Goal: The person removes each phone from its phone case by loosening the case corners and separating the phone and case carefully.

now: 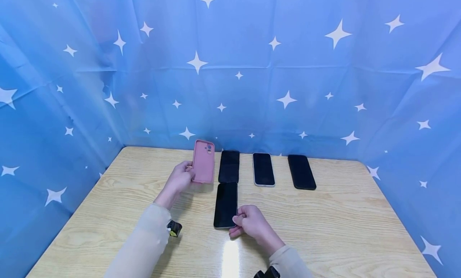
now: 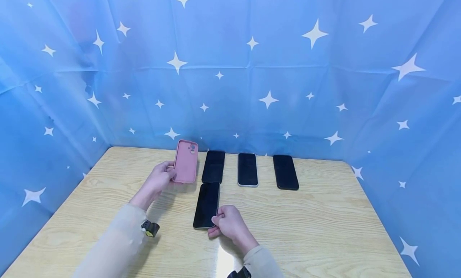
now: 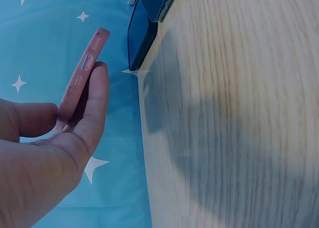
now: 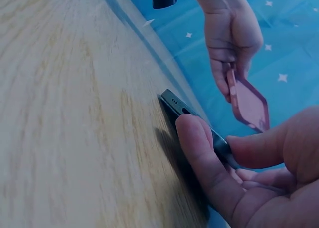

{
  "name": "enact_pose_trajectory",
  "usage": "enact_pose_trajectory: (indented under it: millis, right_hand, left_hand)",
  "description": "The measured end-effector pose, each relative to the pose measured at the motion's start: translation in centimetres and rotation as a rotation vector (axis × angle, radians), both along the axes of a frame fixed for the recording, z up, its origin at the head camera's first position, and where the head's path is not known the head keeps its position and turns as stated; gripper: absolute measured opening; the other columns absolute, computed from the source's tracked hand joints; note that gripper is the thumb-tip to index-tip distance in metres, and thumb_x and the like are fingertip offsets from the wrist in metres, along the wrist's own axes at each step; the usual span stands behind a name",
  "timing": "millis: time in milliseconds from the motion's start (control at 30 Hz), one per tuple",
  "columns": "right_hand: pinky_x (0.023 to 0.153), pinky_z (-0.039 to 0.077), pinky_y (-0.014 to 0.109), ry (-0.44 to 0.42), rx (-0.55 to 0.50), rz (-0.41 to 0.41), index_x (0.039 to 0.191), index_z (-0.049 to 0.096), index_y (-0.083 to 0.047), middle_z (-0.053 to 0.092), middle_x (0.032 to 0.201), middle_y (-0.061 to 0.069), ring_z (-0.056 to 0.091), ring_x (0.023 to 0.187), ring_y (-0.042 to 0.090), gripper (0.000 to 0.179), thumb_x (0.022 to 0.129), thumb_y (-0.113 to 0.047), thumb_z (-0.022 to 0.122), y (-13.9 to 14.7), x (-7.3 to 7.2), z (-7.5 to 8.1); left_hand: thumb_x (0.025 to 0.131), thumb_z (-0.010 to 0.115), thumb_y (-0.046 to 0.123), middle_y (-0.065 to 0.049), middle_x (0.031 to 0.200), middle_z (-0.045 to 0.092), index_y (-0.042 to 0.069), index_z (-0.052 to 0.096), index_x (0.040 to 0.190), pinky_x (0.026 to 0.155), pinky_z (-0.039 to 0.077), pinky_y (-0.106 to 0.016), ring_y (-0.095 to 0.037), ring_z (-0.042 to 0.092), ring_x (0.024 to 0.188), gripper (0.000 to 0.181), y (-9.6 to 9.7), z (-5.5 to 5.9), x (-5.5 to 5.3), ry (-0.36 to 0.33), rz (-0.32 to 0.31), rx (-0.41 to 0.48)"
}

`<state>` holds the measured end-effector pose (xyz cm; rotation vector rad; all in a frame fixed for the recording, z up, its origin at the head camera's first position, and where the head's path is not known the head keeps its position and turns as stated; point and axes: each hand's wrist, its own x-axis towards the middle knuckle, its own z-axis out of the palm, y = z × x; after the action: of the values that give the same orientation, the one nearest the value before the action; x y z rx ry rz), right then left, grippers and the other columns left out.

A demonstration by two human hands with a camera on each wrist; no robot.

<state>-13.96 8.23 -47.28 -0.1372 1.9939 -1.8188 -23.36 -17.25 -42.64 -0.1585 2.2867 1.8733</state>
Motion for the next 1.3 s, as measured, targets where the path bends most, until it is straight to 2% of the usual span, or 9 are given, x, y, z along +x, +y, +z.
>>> enact_pose_trajectory:
  millis: [133, 333, 633, 767, 967, 1300]
  right_hand:
    - [0.068, 0.066, 0.044, -0.003, 0.005, -0.017, 0.088, 0.050, 0.006, 0.069, 0.074, 0.023, 0.076, 0.070, 0.039, 0.013, 0.100, 0.009, 0.055, -0.3, 0.0, 0.1]
    - [0.064, 0.065, 0.041, 0.017, 0.092, -0.048, 0.088, 0.054, 0.007, 0.071, 0.070, 0.020, 0.075, 0.063, 0.032, 0.012, 0.098, 0.007, 0.061, -0.4, -0.1, 0.4]
    - [0.053, 0.063, 0.035, 0.037, 0.200, -0.057, 0.081, 0.054, 0.003, 0.066, 0.061, 0.012, 0.065, 0.048, 0.014, 0.019, 0.096, 0.005, 0.065, -0.4, -0.3, 0.7]
    - [0.052, 0.063, 0.034, 0.038, 0.250, -0.050, 0.080, 0.054, 0.002, 0.066, 0.060, 0.011, 0.065, 0.047, 0.014, 0.021, 0.096, 0.004, 0.066, -0.5, -0.3, 0.9]
    - [0.051, 0.062, 0.035, 0.026, 0.287, -0.032, 0.077, 0.053, 0.001, 0.065, 0.059, 0.012, 0.065, 0.046, 0.015, 0.023, 0.095, 0.004, 0.067, -0.6, -0.2, 1.1]
    - [0.051, 0.062, 0.034, 0.030, 0.347, 0.005, 0.074, 0.058, 0.002, 0.066, 0.058, 0.011, 0.066, 0.046, 0.015, 0.024, 0.097, 0.000, 0.067, -0.5, -0.3, 1.1]
  left_hand:
    - [0.106, 0.036, 0.000, -0.028, 0.123, 0.061, -0.010, 0.038, 0.150, 0.098, 0.058, -0.047, -0.035, 0.067, 0.107, 0.045, 0.0, 0.4, -0.1, 0.007, -0.001, 0.000]
    - [0.105, 0.038, 0.000, -0.026, 0.122, 0.062, -0.008, 0.039, 0.150, 0.097, 0.058, -0.041, -0.032, 0.067, 0.106, 0.046, 0.0, 0.6, -0.2, 0.020, 0.011, -0.030]
    - [0.106, 0.037, 0.002, -0.025, 0.121, 0.062, -0.007, 0.041, 0.149, 0.097, 0.059, -0.043, -0.034, 0.068, 0.106, 0.044, 0.1, 0.7, -0.4, 0.021, 0.014, -0.023]
    - [0.106, 0.035, 0.002, -0.026, 0.124, 0.060, -0.006, 0.040, 0.150, 0.100, 0.058, -0.046, -0.038, 0.066, 0.113, 0.044, 0.3, 0.9, -0.6, 0.011, 0.010, -0.011]
    - [0.105, 0.037, -0.001, -0.033, 0.130, 0.057, -0.011, 0.042, 0.146, 0.097, 0.059, -0.047, -0.045, 0.064, 0.116, 0.042, 0.4, 0.9, -0.9, 0.019, 0.024, -0.011]
    - [0.100, 0.039, -0.004, -0.032, 0.129, 0.059, -0.011, 0.042, 0.146, 0.092, 0.062, -0.044, -0.043, 0.065, 0.114, 0.047, 0.6, 0.8, -1.5, 0.000, 0.034, -0.083]
